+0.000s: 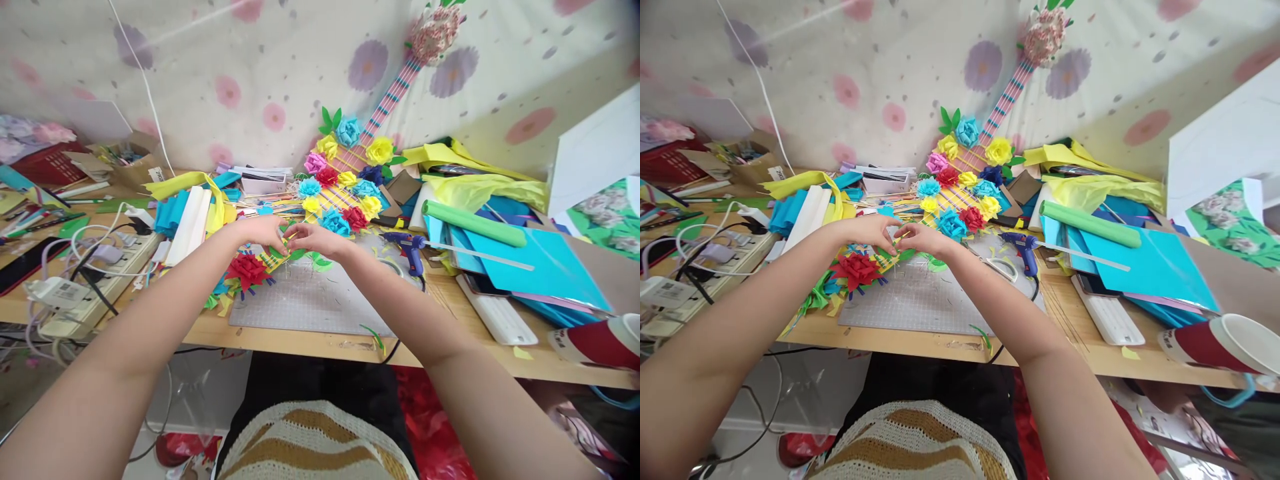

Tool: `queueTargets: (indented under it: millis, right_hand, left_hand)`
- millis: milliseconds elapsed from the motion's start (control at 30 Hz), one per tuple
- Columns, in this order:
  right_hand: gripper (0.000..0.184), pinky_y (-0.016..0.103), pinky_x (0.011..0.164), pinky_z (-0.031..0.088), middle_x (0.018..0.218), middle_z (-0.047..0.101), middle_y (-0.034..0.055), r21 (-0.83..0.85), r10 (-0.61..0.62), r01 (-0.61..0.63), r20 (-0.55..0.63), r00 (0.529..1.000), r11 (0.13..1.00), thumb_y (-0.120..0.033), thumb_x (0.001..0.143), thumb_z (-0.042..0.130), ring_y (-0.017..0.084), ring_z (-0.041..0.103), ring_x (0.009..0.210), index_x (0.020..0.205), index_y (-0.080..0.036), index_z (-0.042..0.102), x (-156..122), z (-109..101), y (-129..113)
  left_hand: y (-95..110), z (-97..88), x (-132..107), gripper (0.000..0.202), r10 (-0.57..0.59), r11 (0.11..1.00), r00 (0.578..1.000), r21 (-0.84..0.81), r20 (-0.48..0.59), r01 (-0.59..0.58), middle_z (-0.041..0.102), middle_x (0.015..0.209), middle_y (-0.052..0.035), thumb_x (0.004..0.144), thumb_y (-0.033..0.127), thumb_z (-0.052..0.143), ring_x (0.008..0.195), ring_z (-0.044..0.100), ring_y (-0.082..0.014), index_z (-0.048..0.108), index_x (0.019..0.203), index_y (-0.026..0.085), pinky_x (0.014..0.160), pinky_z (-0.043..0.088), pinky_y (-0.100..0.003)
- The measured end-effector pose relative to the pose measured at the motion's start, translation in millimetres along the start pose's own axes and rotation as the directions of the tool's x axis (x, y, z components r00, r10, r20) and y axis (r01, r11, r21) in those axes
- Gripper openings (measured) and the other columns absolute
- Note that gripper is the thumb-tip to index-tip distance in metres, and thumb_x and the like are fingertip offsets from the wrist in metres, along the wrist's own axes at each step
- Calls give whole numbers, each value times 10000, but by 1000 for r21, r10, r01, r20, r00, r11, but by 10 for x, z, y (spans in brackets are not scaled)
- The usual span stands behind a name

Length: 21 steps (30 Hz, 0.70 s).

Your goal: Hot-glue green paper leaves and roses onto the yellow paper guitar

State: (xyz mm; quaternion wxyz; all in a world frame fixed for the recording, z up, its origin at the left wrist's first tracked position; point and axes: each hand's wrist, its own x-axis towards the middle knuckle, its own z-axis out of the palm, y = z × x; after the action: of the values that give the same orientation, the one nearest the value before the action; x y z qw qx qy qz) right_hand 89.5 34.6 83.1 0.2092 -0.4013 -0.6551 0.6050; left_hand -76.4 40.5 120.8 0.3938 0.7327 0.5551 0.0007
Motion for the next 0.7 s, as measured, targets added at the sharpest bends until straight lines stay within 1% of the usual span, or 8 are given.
queueTargets:
  millis: [67, 133, 233, 333, 467, 567, 633, 700]
  right_hand:
    - [200, 226, 656, 461, 702, 612, -12, 69, -9, 10, -15, 1000, 998, -91, 689, 611, 95, 584, 666, 875, -143, 559, 3, 0, 28]
    - [196, 222, 651, 462, 663, 599, -24, 116, -16, 19, -26, 1000, 993, -60, 675, 605, 87, 576, 636, 847, -142, 557, 4, -11, 57]
    - [199, 209, 622, 452, 625, 572, -40, 136, -46, 54, -59, 997, 989, -46, 662, 605, 80, 561, 610, 832, -138, 561, -6, -37, 108]
    - [207, 200, 612, 444, 632, 569, -44, 150, -64, 77, -92, 994, 986, -43, 662, 594, 77, 560, 615, 842, -140, 557, -34, -48, 161]
    - [187, 210, 651, 461, 658, 582, -42, 186, -46, 66, -108, 993, 980, -50, 675, 576, 81, 579, 640, 829, -152, 545, -94, -24, 187]
    - [189, 213, 656, 470, 645, 592, -39, 190, -8, 22, -77, 997, 982, -56, 679, 582, 87, 593, 641, 831, -157, 531, -139, -2, 163]
    - [222, 192, 596, 452, 614, 584, -48, 166, 24, -16, -45, 999, 986, -42, 661, 594, 80, 579, 596, 838, -159, 527, -163, 5, 141]
    - [263, 173, 524, 410, 586, 567, -62, 133, 49, -45, -24, 999, 990, -23, 628, 614, 67, 540, 532, 837, -158, 530, -180, 7, 126]
  left_hand:
    - [16, 13, 51, 785, -3, 999, 1000, 41, -21, 4, 689, 788, -51, 471, 282, 787, 709, 652, -216, 511, 1198, 176, 613, 465, -272]
    - [37, 28, 77, 781, 14, 999, 999, 38, -31, -12, 687, 791, -44, 475, 268, 786, 724, 651, -210, 507, 1199, 183, 624, 467, -268]
    - [61, 56, 72, 794, 36, 995, 999, -93, -21, -38, 688, 800, -38, 487, 235, 778, 746, 652, -206, 490, 1225, 196, 645, 480, -275]
    - [59, 87, 44, 795, 31, 975, 999, -220, -35, -38, 691, 797, -46, 502, 223, 766, 756, 652, -207, 479, 1243, 184, 644, 491, -281]
    - [37, 129, 26, 774, 26, 963, 999, -267, -34, -34, 692, 787, -41, 522, 212, 743, 744, 651, -196, 474, 1247, 177, 628, 491, -267]
    - [42, 157, 32, 767, 34, 970, 999, -241, -2, -34, 690, 778, -33, 527, 206, 728, 746, 652, -196, 472, 1250, 185, 623, 486, -262]
    - [59, 169, 40, 785, 38, 985, 999, -171, 10, -35, 692, 793, -37, 526, 212, 722, 753, 651, -203, 460, 1266, 182, 621, 478, -266]
    - [84, 174, 44, 802, 44, 997, 999, -64, 13, -44, 695, 822, -45, 526, 227, 722, 757, 648, -205, 452, 1280, 178, 625, 465, -266]
